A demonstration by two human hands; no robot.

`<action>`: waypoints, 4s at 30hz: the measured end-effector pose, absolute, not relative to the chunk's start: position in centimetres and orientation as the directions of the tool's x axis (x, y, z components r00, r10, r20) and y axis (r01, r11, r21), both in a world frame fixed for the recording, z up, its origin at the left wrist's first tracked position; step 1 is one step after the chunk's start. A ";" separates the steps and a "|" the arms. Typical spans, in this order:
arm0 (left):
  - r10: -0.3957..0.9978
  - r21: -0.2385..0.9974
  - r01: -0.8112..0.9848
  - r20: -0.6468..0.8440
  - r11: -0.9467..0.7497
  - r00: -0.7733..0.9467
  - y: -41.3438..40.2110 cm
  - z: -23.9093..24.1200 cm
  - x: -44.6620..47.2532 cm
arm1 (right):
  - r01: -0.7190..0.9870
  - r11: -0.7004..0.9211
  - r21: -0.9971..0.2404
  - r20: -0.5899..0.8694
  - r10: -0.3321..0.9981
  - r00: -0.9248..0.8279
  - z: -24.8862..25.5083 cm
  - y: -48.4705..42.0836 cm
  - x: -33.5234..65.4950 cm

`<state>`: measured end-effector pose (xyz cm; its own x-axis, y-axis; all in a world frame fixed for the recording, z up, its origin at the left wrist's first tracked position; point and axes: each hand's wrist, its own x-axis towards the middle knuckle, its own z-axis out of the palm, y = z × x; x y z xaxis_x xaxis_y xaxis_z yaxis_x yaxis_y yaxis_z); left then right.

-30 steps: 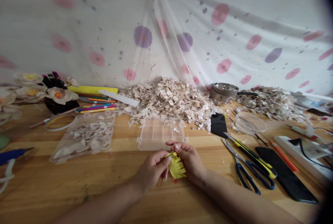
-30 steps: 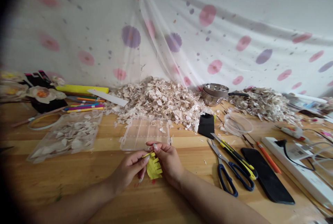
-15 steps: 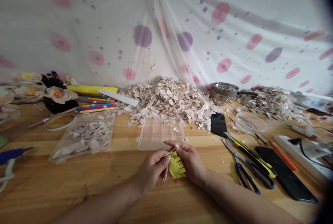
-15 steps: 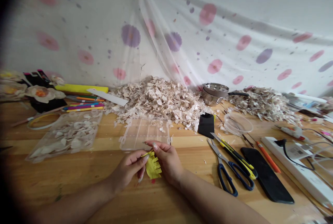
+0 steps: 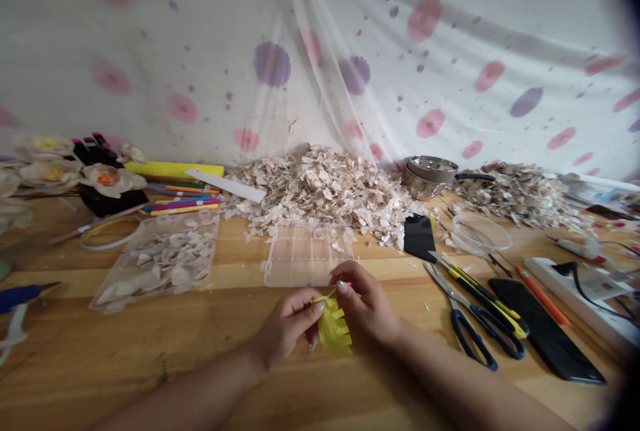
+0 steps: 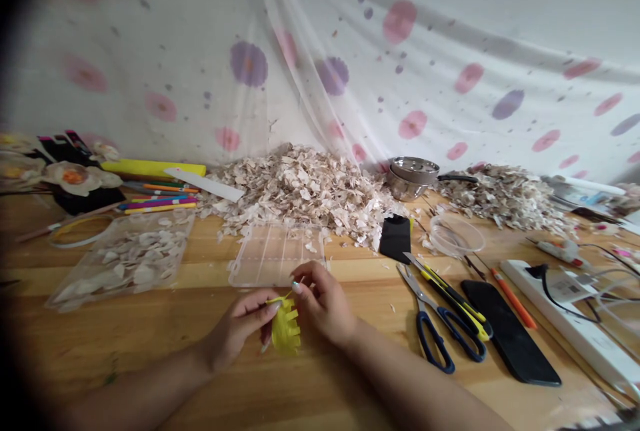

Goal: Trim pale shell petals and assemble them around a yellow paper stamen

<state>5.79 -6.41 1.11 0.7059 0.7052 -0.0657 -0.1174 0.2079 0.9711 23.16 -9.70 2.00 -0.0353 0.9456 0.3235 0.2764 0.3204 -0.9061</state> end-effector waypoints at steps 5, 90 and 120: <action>0.697 0.965 -0.129 -0.071 0.230 0.713 -6.4 1.6 5.4 | 0.507 0.541 -0.671 0.383 0.839 -0.387 3.5 -9.4 25.4; 0.701 0.994 0.087 -0.016 -0.066 0.713 -7.1 1.3 5.6 | 0.138 0.267 -0.954 0.241 0.953 -0.182 1.7 -9.3 24.5; 0.755 0.999 0.036 -0.018 -0.008 0.655 -7.2 1.5 5.6 | 0.056 0.147 -0.988 0.132 0.967 -0.220 2.7 -9.4 24.2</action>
